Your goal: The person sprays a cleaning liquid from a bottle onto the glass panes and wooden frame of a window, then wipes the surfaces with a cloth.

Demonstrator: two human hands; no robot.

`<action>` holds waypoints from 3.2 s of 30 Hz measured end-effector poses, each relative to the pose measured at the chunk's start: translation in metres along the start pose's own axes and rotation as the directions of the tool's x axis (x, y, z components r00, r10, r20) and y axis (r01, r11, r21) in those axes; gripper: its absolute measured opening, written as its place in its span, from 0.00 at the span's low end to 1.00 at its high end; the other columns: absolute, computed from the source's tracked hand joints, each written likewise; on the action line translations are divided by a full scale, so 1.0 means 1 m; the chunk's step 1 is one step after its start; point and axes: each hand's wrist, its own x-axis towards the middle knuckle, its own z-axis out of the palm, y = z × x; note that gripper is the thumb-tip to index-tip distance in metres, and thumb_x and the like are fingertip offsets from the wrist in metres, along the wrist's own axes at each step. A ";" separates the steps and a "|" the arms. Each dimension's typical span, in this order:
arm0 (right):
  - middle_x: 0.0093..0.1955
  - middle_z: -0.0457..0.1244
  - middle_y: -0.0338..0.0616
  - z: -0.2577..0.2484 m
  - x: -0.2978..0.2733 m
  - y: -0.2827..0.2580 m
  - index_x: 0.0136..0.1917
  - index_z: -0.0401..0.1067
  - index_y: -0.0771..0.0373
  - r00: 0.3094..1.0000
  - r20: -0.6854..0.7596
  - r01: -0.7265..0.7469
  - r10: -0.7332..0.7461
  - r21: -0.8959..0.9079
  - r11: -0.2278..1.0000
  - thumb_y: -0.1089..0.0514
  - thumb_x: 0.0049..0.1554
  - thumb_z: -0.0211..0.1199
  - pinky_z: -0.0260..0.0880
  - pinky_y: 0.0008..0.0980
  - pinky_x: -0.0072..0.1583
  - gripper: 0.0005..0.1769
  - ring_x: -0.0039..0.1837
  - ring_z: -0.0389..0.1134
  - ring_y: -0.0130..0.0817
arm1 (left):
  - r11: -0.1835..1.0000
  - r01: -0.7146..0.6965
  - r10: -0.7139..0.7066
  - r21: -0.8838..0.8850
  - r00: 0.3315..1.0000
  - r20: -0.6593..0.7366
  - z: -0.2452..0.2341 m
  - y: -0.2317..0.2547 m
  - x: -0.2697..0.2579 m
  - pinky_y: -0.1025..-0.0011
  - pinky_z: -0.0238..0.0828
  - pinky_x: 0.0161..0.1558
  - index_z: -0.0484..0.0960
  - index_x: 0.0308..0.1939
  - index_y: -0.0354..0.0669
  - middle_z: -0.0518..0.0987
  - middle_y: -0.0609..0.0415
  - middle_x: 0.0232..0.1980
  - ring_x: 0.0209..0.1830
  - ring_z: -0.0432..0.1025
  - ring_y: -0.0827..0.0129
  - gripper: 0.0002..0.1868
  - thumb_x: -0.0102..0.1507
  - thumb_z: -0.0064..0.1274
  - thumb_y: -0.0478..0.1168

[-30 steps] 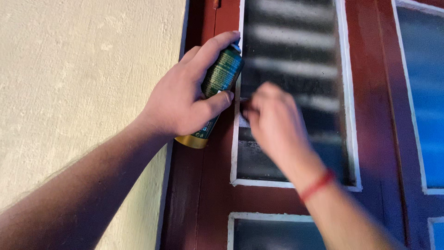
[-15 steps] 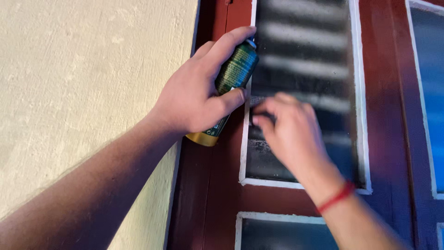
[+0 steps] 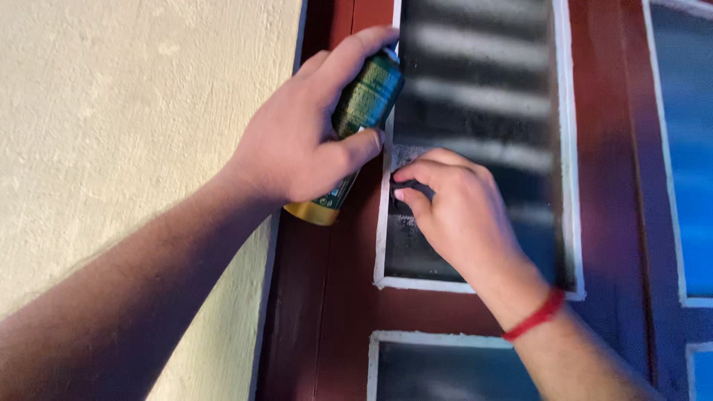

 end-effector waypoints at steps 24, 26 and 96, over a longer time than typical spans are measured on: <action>0.46 0.67 0.48 0.010 -0.024 -0.031 0.46 0.80 0.62 1.000 0.011 0.019 -0.020 0.081 0.997 0.64 0.50 0.69 0.72 0.41 0.52 0.09 0.49 0.72 0.47 | 0.996 -0.086 0.084 -0.028 0.994 -0.072 0.002 -0.006 -0.004 0.56 0.71 0.66 0.57 0.76 0.54 0.76 0.39 0.62 0.63 0.73 0.44 0.42 0.62 0.60 0.44; 0.46 0.68 0.45 0.004 -0.050 -0.044 0.44 0.80 0.60 0.990 0.132 0.028 -0.041 0.102 0.994 0.66 0.45 0.67 0.73 0.40 0.52 0.11 0.49 0.73 0.45 | 0.997 -0.067 0.064 -0.029 0.995 -0.072 0.001 -0.004 -0.005 0.56 0.71 0.64 0.57 0.78 0.55 0.76 0.39 0.61 0.61 0.73 0.44 0.43 0.61 0.60 0.45; 0.50 0.68 0.53 0.032 0.066 -0.039 0.47 0.79 0.63 0.995 -0.078 0.053 -0.061 -0.104 0.993 0.64 0.52 0.68 0.72 0.47 0.55 0.08 0.53 0.70 0.55 | 0.641 0.396 -0.475 -0.658 0.878 0.066 -0.092 0.013 -0.068 0.67 0.76 0.54 0.56 0.79 0.50 0.75 0.48 0.59 0.50 0.74 0.66 0.46 0.57 0.57 0.37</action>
